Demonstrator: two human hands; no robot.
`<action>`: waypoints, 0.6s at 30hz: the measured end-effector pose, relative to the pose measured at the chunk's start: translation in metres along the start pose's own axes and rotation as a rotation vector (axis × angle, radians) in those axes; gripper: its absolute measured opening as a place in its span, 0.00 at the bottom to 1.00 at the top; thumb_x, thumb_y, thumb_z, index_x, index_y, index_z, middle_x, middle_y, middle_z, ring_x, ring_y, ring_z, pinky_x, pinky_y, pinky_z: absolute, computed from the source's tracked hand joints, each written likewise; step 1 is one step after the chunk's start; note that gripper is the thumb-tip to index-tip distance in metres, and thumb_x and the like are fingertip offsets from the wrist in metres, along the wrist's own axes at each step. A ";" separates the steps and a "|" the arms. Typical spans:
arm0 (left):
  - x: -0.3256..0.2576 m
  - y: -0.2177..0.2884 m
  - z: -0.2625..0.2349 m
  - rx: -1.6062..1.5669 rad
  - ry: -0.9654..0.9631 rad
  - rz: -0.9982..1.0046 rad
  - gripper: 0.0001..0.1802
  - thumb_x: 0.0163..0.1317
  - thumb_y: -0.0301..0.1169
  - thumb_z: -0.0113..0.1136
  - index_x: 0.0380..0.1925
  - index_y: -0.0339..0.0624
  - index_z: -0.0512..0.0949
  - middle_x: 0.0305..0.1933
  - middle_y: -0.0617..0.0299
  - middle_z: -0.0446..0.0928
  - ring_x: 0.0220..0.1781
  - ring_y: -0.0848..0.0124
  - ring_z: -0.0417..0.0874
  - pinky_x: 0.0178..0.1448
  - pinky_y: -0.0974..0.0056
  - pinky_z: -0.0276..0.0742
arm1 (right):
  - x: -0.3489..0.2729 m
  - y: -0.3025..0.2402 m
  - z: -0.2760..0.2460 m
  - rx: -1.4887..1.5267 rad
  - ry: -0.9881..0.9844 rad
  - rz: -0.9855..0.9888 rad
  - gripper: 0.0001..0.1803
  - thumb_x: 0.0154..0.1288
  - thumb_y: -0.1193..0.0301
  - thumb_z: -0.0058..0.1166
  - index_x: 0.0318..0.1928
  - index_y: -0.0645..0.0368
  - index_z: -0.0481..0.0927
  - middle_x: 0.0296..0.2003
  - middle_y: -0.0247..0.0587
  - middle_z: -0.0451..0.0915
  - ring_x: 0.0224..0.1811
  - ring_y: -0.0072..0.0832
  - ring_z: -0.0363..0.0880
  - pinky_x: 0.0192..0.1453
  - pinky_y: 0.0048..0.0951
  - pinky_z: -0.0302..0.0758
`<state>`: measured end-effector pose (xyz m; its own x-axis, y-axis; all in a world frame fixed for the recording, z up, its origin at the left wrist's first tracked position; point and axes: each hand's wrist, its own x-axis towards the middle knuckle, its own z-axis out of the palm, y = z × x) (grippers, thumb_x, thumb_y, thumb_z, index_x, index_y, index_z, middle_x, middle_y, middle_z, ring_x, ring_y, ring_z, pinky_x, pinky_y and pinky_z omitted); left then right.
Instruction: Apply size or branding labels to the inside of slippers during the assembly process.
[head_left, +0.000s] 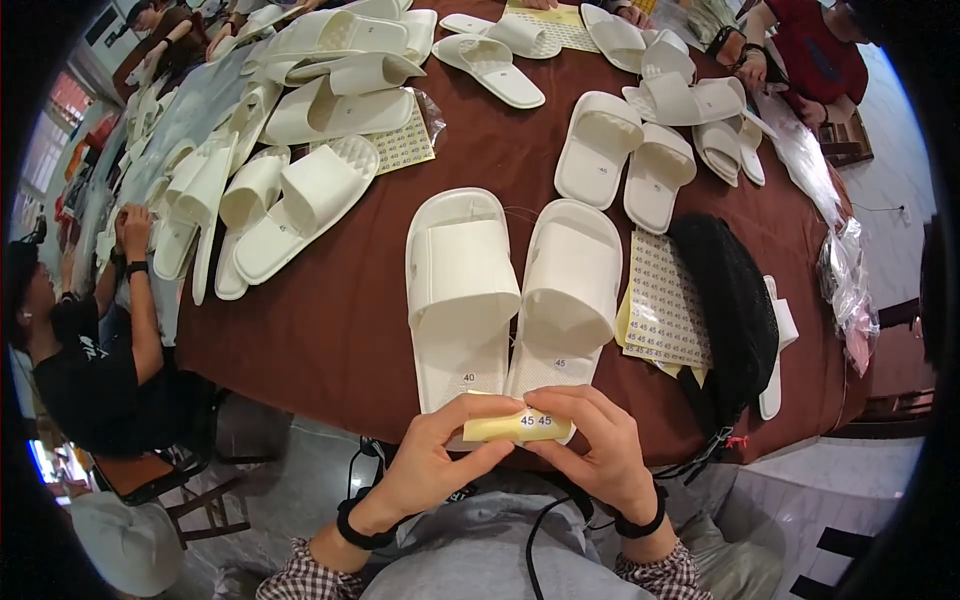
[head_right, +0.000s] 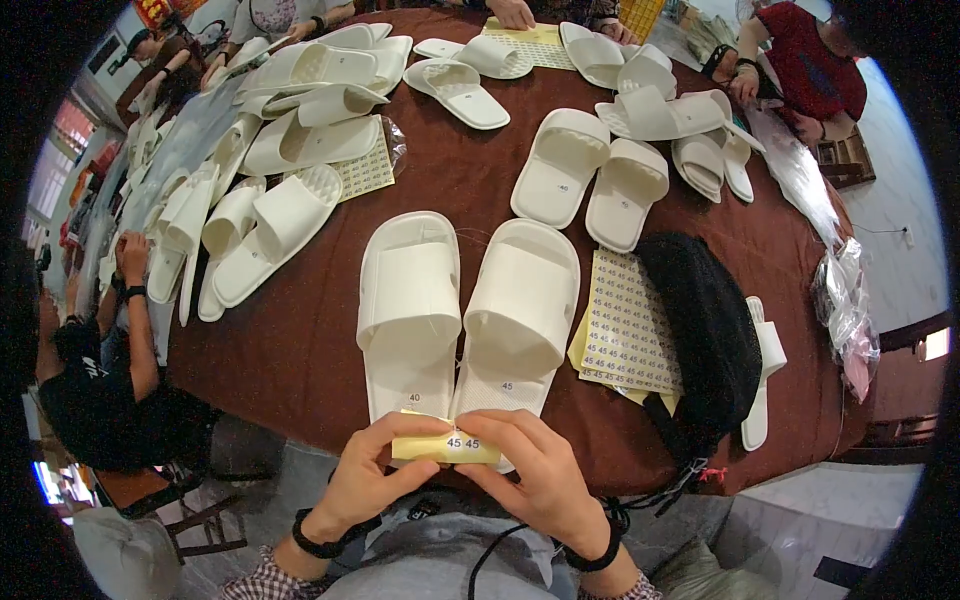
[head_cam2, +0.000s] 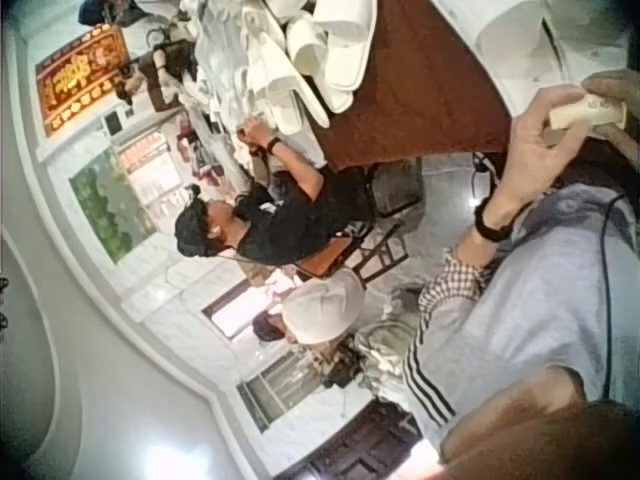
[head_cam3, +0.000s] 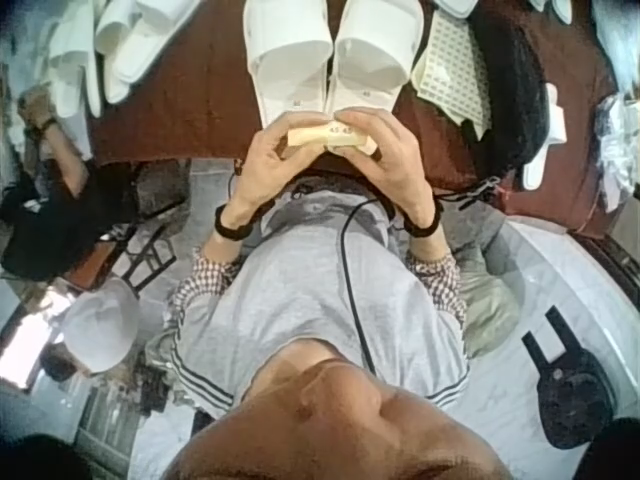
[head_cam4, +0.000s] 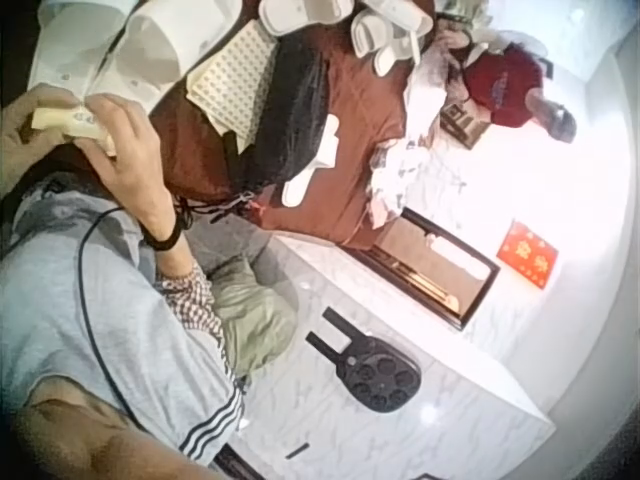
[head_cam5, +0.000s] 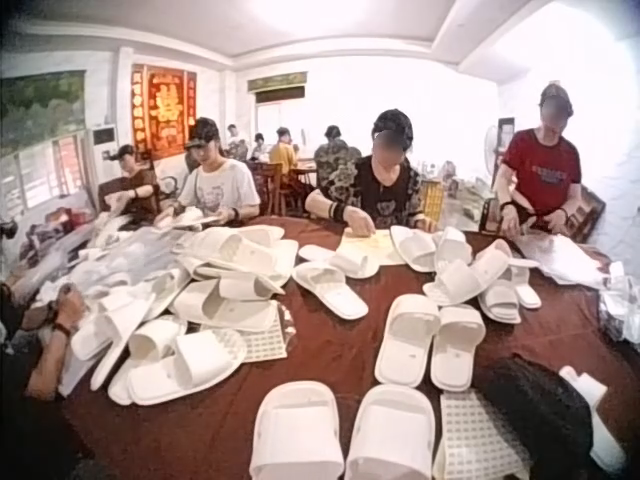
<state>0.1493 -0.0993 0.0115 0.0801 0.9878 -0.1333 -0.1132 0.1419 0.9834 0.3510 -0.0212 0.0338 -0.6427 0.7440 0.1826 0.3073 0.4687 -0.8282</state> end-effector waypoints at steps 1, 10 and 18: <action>0.000 0.000 0.002 0.000 0.002 -0.001 0.20 0.67 0.25 0.63 0.58 0.38 0.75 0.52 0.57 0.83 0.53 0.73 0.83 0.59 0.67 0.77 | 0.000 0.000 0.001 0.037 0.002 0.007 0.23 0.56 0.74 0.70 0.53 0.62 0.81 0.49 0.48 0.83 0.48 0.41 0.84 0.50 0.36 0.82; -0.001 0.004 0.004 0.231 0.131 0.043 0.15 0.65 0.29 0.67 0.50 0.37 0.80 0.44 0.54 0.86 0.43 0.71 0.88 0.49 0.66 0.83 | 0.010 -0.012 0.004 -0.119 0.102 -0.036 0.22 0.52 0.73 0.72 0.48 0.60 0.83 0.51 0.45 0.81 0.47 0.40 0.82 0.53 0.38 0.80; -0.005 0.006 0.008 0.386 0.195 0.182 0.12 0.58 0.24 0.71 0.43 0.37 0.84 0.43 0.52 0.86 0.44 0.66 0.89 0.48 0.64 0.82 | 0.004 -0.006 0.004 -0.159 0.084 -0.108 0.14 0.50 0.74 0.72 0.39 0.57 0.84 0.38 0.36 0.83 0.40 0.35 0.81 0.43 0.34 0.76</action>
<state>0.1563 -0.1035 0.0185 -0.0989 0.9932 0.0609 0.2717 -0.0319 0.9619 0.3436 -0.0226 0.0376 -0.6189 0.7197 0.3147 0.3512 0.6118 -0.7088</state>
